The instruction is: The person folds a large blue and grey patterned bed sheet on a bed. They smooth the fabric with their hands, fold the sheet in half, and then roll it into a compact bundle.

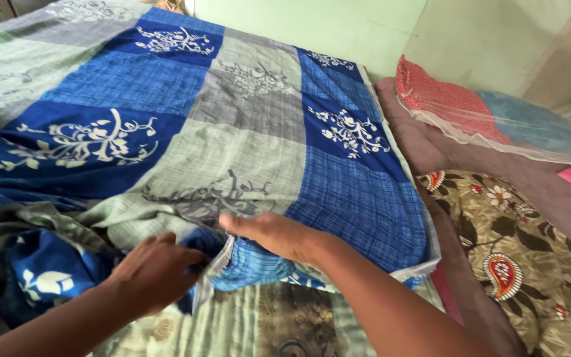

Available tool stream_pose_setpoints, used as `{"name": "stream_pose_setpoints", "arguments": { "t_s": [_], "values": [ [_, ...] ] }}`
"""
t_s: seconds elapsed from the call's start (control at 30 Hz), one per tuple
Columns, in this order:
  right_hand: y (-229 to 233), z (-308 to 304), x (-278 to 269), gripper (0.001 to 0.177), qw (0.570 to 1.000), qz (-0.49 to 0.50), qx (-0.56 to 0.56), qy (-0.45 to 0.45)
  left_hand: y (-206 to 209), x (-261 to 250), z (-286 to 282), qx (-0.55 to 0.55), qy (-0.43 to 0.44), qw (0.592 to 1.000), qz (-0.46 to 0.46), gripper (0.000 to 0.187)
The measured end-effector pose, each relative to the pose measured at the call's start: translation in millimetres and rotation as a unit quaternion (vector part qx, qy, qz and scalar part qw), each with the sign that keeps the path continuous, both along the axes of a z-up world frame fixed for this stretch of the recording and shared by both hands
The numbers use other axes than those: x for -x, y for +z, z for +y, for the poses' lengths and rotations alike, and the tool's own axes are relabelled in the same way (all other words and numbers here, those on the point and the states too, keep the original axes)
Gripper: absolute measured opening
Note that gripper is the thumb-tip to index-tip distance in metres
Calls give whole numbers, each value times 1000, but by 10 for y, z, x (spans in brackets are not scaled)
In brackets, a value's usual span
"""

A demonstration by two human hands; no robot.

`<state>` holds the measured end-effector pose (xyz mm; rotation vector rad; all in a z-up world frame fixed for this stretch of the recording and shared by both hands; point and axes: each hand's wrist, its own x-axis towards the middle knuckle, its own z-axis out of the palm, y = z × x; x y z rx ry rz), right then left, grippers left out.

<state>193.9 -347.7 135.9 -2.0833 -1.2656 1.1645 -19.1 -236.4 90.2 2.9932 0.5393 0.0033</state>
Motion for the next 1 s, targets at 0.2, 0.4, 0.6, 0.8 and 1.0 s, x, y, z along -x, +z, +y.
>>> {"name": "stream_pose_setpoints", "arguments": {
  "t_s": [0.2, 0.4, 0.6, 0.8, 1.0],
  "values": [
    [-331, 46, -250, 51, 994, -88, -3, 62, 545, -78, -412, 266, 220, 935, 83, 42],
    [-490, 51, -251, 35, 985, -117, -24, 128, -2, -219, -479, 254, -197, 945, -66, 37],
    [-452, -144, -162, 36, 972, -149, -51, 175, -390, -141, -613, 403, 23, 914, 27, 47],
    [-539, -510, -105, 41, 946, -278, -106, 125, -421, -239, -673, 147, 206, 960, -116, 67],
    [-831, -723, -181, 18, 910, -371, -117, 144, -672, -281, -882, 32, 179, 983, -21, 34]
  ]
}}
